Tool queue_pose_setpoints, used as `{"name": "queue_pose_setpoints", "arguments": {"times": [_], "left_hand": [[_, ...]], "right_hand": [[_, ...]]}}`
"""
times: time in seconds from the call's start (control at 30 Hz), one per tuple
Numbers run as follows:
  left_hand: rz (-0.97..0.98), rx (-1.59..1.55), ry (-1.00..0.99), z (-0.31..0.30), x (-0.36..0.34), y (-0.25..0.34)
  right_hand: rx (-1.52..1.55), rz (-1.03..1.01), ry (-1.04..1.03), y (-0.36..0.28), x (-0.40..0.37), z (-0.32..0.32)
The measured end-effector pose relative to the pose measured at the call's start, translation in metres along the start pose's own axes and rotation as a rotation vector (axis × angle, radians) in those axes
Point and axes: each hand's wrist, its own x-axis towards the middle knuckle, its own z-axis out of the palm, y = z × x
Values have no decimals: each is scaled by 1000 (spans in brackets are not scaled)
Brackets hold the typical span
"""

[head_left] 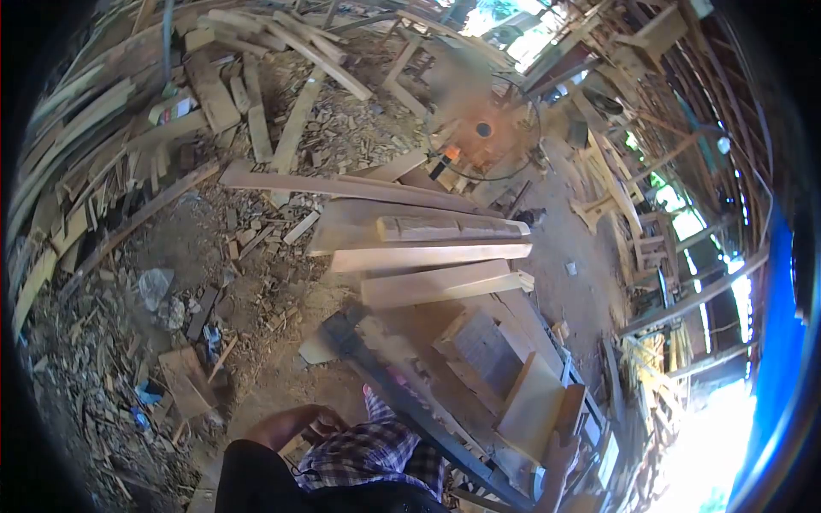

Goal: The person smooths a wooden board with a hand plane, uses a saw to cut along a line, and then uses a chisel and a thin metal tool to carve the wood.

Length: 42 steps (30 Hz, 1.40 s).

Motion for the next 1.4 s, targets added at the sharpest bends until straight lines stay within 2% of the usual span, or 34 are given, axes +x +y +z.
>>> {"name": "queue_pose_setpoints", "arguments": {"times": [0.07,0.1,0.23,0.3,0.47,0.57,0.63,0.7,0.73,0.8,0.87,1.0,1.1,1.17,1.27,1.33,1.4], "left_hand": [[4,-95,-109,-2,5,-1],[-84,-51,-38,-57,67,-26],[-53,-7,-66,-22,96,-22],[-39,30,-84,-20,90,-22],[-29,129,-102,-9,64,5],[-35,188,-105,-1,45,3],[-39,202,-115,-4,36,-1],[143,63,-472,-18,25,0],[142,62,-474,-12,27,-1],[60,-123,29,1,33,5],[67,-82,41,0,28,3],[88,44,86,-18,31,-68],[102,145,131,-19,25,-72],[107,219,169,-23,18,-69],[106,334,225,-30,8,-70],[105,418,260,-43,-1,-83],[101,507,298,-17,0,5]], "right_hand": [[-9,20,39,1,2,2],[47,36,-4,-10,-3,-6],[154,35,-16,-14,-6,-7],[176,0,-30,19,15,10],[272,-25,-57,26,24,13],[210,-71,-43,27,26,12],[155,-94,-7,50,42,24],[100,-114,31,62,49,32],[112,-152,111,61,49,34],[132,-186,198,62,50,40],[158,-216,242,79,61,51],[235,-238,274,71,54,48],[192,-173,233,67,53,47],[196,-115,150,56,45,40],[150,-106,241,29,22,32],[109,-47,173,-7,-5,4],[75,13,101,-20,-10,-10]]}}
